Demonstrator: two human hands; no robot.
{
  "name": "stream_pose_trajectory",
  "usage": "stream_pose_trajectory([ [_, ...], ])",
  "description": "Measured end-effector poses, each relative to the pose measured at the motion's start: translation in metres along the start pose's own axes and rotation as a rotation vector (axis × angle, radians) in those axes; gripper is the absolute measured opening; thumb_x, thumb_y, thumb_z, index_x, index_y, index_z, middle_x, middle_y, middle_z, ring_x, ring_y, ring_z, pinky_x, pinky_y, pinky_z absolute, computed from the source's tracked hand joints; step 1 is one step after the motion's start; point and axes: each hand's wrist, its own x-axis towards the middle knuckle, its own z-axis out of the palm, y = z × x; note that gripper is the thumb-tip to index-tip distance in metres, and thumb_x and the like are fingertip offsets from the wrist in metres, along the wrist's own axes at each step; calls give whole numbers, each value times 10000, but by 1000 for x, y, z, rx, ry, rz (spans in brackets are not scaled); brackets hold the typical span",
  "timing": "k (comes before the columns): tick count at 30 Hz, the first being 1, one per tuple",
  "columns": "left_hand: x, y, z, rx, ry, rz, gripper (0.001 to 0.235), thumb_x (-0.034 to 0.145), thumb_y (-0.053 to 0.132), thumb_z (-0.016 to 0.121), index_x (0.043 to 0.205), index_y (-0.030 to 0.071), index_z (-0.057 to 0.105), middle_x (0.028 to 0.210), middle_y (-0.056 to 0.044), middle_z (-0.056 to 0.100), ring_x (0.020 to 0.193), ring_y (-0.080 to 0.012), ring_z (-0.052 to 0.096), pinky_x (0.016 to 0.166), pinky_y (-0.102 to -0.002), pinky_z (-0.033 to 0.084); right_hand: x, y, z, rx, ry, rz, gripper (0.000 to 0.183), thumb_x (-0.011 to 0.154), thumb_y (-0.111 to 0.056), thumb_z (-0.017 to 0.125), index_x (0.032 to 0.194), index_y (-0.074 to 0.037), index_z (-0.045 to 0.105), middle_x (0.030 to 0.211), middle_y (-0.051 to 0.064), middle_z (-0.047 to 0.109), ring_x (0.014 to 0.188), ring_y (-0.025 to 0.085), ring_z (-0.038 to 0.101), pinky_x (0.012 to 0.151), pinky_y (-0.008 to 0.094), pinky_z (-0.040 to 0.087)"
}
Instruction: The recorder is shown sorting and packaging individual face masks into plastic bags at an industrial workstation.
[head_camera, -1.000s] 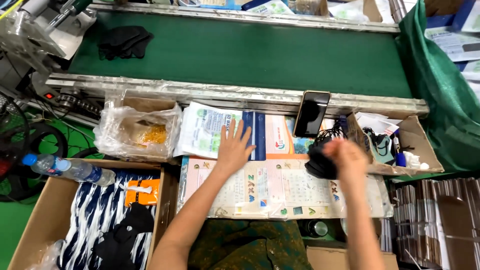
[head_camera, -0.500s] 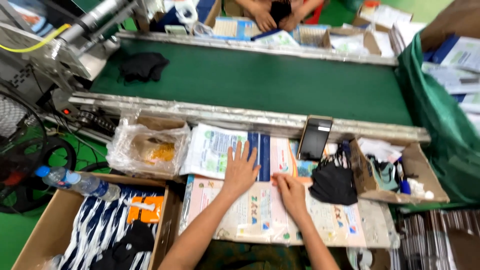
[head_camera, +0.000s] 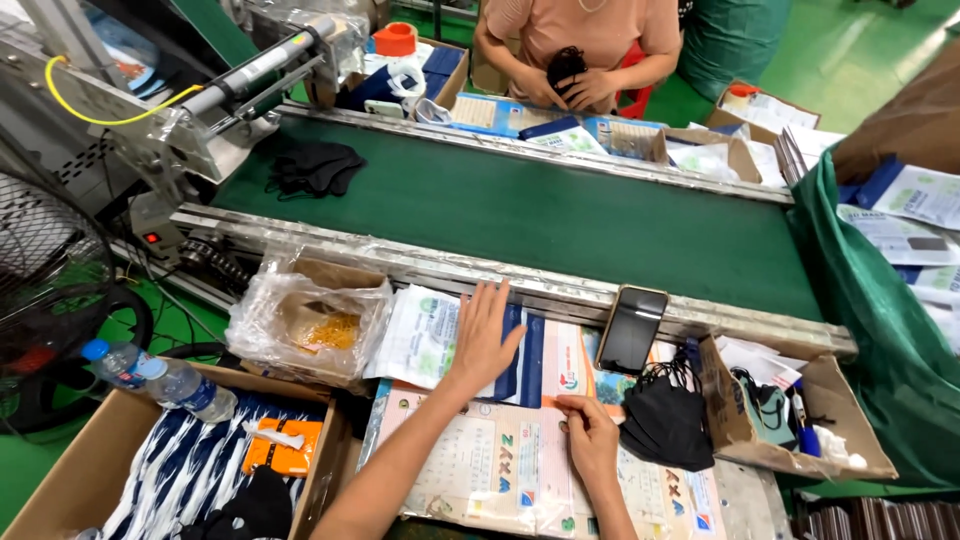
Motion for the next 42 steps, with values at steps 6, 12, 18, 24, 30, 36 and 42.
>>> stream_pose_trajectory([
  [6, 79, -12, -2, -24, 48, 124, 695, 954, 256, 662, 1545, 7, 393, 1503, -297, 464, 1474, -484, 334, 1240, -584, 192, -1, -6, 0, 57, 19, 47, 254, 942, 69, 529, 1036, 14, 758, 1085, 70, 738, 918, 125, 741, 700, 254, 595],
  [12, 145, -68, 24, 151, 51, 73, 686, 884, 229, 710, 1478, 13, 443, 1451, -305, 459, 1436, -496, 318, 1205, -619, 169, -1, -6, -1, 7, 25, 0, 249, 911, 81, 546, 1031, 23, 756, 1075, 66, 740, 846, 125, 730, 691, 250, 591],
  [18, 151, -83, 29, 258, 53, -249, 627, 966, 219, 638, 1505, 7, 397, 1501, -300, 381, 1481, -499, 225, 1212, -658, 105, 2, 0, 0, -41, 37, 42, 157, 865, -32, 747, 1011, 18, 776, 900, 46, 741, 689, 89, 614, 641, 224, 507],
  [24, 149, -86, 32, 275, 89, -219, 643, 967, 240, 620, 1500, -25, 376, 1523, -362, 311, 1478, -539, 154, 1211, -641, 77, 3, 2, 3, -12, 38, 113, 174, 881, -87, 750, 1028, 2, 781, 829, 21, 733, 660, 70, 595, 617, 224, 489],
  [30, 149, -86, 32, 275, 62, -233, 671, 953, 241, 643, 1497, -39, 369, 1501, -359, 341, 1480, -534, 173, 1223, -633, 80, 4, 8, 2, -88, 27, 148, 187, 909, -58, 701, 1069, -20, 789, 809, 49, 748, 658, 76, 612, 617, 228, 497],
  [36, 150, -86, 33, 284, 72, -227, 673, 939, 235, 655, 1487, -44, 380, 1469, -353, 366, 1463, -537, 196, 1210, -637, 87, 5, 12, 2, -40, -11, 114, 187, 926, 15, 626, 1052, 8, 766, 973, 49, 777, 737, 98, 671, 682, 228, 545],
  [42, 146, -91, 36, 290, 109, -188, 630, 950, 212, 649, 1475, -43, 409, 1462, -345, 403, 1459, -542, 229, 1218, -643, 100, 6, 31, 2, -15, -33, 78, 223, 921, 60, 593, 1066, 22, 759, 1069, 82, 755, 911, 128, 721, 732, 243, 570],
])
